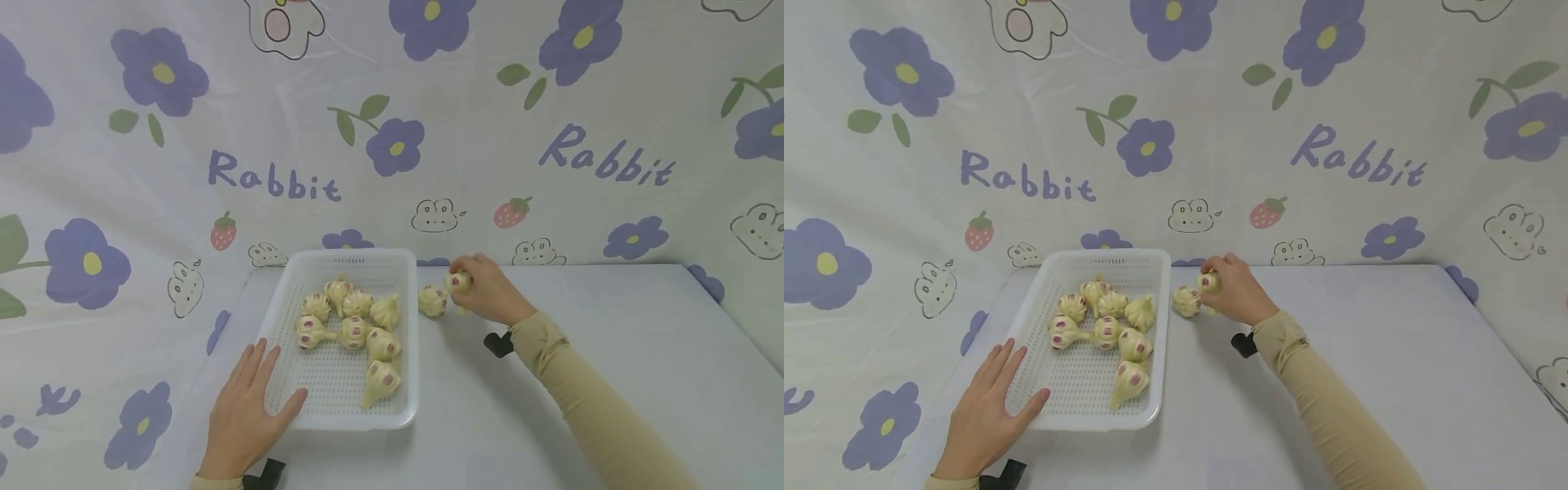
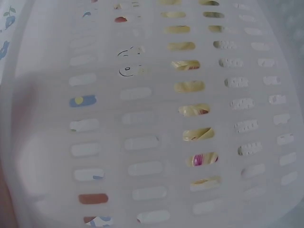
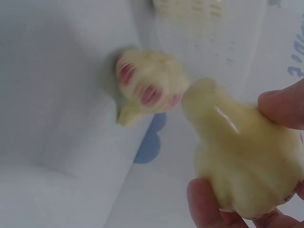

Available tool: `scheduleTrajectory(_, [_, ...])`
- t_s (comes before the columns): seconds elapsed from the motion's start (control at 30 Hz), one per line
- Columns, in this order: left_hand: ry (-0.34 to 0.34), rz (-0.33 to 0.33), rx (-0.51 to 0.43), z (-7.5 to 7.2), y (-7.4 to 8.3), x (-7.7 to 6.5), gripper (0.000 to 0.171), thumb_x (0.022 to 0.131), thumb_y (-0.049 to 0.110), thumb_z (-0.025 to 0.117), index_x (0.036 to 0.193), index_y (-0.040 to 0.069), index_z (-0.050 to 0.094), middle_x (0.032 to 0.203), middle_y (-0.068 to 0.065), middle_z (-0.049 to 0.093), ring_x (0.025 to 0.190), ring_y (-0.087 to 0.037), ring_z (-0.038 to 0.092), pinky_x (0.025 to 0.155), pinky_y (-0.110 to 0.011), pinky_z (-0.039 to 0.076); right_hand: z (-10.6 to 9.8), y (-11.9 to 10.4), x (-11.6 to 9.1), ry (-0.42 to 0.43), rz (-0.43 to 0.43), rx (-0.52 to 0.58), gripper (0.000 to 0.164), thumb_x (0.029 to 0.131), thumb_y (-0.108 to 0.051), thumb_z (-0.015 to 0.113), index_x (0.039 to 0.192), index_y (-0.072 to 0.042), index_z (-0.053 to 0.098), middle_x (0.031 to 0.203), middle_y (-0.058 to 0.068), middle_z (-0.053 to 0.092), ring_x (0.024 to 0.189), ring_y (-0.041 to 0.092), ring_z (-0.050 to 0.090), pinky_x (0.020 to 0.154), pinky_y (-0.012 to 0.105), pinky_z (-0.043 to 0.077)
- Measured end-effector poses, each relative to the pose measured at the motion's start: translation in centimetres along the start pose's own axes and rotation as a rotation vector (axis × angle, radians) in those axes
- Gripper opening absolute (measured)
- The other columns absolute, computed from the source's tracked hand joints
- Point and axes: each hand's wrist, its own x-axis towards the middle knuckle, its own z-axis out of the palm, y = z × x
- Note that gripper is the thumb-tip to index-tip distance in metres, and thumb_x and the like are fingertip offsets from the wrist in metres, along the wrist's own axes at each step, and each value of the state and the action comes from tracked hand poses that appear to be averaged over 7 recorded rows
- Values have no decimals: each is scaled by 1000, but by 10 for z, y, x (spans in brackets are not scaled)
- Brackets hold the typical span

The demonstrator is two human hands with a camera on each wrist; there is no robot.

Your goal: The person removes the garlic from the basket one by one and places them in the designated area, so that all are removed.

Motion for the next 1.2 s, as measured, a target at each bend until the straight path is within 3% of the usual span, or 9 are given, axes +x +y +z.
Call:
scheduleTrajectory(0.2, [-13, -7, 0, 1, 0, 0, 83, 88, 56, 72, 152, 6, 52, 162, -19, 44, 151, -43, 38, 113, -68, 40, 7, 15, 4, -5, 33, 16, 40, 85, -8, 73, 124, -1, 64, 111, 19, 59, 98, 30, 57, 86, 42, 55])
scheduleTrajectory(0.53, [-11, -7, 0, 1, 0, -1, 83, 88, 56, 72, 151, 6, 53, 163, -19, 44, 151, -43, 38, 114, -68, 41, 29, 42, 14, -51, 97, -2, 40, 87, -14, 75, 124, -3, 63, 117, 24, 58, 103, 35, 57, 88, 47, 55])
scheduleTrajectory(0.73, [20, 13, -6, 1, 0, -1, 81, 87, 53, 75, 149, 5, 55, 161, -19, 46, 150, -44, 41, 112, -68, 42, 38, 49, 19, -85, 128, -20, 40, 89, -16, 74, 125, -3, 63, 117, 24, 58, 106, 37, 56, 94, 50, 53])
scheduleTrajectory(1.2, [13, 5, 1, 0, 0, 0, 80, 87, 53, 74, 150, 7, 55, 162, -18, 45, 150, -43, 40, 113, -67, 42, 49, 56, 26, -108, 177, -3, 40, 91, -18, 70, 127, -2, 64, 120, 23, 58, 111, 39, 54, 99, 55, 52])
